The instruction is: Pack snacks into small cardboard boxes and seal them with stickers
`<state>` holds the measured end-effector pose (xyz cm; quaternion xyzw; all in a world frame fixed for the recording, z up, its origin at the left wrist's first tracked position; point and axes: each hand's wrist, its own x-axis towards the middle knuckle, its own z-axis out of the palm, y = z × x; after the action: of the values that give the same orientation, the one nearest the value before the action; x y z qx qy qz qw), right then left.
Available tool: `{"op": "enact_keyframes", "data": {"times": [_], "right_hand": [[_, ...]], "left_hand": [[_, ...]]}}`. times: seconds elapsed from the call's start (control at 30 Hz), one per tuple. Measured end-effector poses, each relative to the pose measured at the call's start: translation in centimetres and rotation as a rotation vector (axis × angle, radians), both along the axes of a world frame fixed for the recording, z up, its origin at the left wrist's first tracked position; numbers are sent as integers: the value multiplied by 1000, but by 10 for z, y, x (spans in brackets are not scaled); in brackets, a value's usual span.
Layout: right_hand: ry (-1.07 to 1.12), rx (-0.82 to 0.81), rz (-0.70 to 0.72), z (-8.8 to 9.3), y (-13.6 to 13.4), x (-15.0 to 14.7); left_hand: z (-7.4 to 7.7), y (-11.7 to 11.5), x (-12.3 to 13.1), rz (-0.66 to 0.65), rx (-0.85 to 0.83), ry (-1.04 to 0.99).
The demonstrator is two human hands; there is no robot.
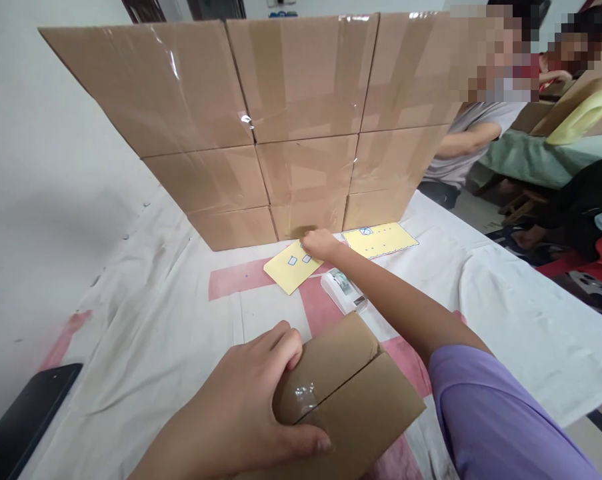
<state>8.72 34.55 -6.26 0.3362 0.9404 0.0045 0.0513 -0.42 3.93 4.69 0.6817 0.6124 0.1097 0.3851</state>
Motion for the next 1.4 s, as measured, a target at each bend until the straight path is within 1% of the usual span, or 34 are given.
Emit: {"op": "enact_keyframes", "data": {"times": [0.17,0.27,0.33,0.4,0.43,0.5,0.53,0.6,0.67,0.73,0.8,0.87,0.97,1.03,1.17,1.27,1.33,1.4], "right_hand": [[108,-49,-68,-4,4,-2],[221,-99,-150,1,10,2],[300,-142,-202,7,10,13],[519,-264,-256,16,-1,33],[684,-351,-277,21,-12,47],[1047,-528,-293,29,-45,81],[1170,-582,-284,32,-67,99],[1288,-619,-289,32,-116,135],[1366,-609,-348,24,-168,164],[1441,-588,-427,10,-213,184],[1523,-559,-490,-6,-250,195],[1600,-524,-533,-20,-277,199],[1652,-463,-553,-32,-302,196],[1608,-410,-513,-34,-310,191],[1480,-273,-388,-30,-315,183],[1504,-189,-386,-28,-314,183],[1541,-200,-406,-29,-315,184],[1569,-255,-419,-32,-316,185]], "left_hand": [[-2,0,-1,2,3,-12],[-1,1,-3,-1,11,-28],[1,1,-4,-4,11,-29],[2,1,-5,2,10,-16],[2,1,-5,3,14,-4],[1,0,-5,-1,35,20],[0,-1,-6,-9,50,32],[-3,-1,-7,-42,70,51],[-5,-1,-8,-96,75,64],[-7,-1,-9,-159,80,80],[-8,-1,-10,-206,90,106],[-8,-2,-10,-234,109,129],[-7,-6,-7,-243,148,156],[-7,-10,-5,-239,175,186],[-7,-16,-3,-252,238,240],[-9,-15,-4,-284,266,250],[-10,-13,-4,-308,284,246],[-11,-12,-5,-332,306,239]]}}
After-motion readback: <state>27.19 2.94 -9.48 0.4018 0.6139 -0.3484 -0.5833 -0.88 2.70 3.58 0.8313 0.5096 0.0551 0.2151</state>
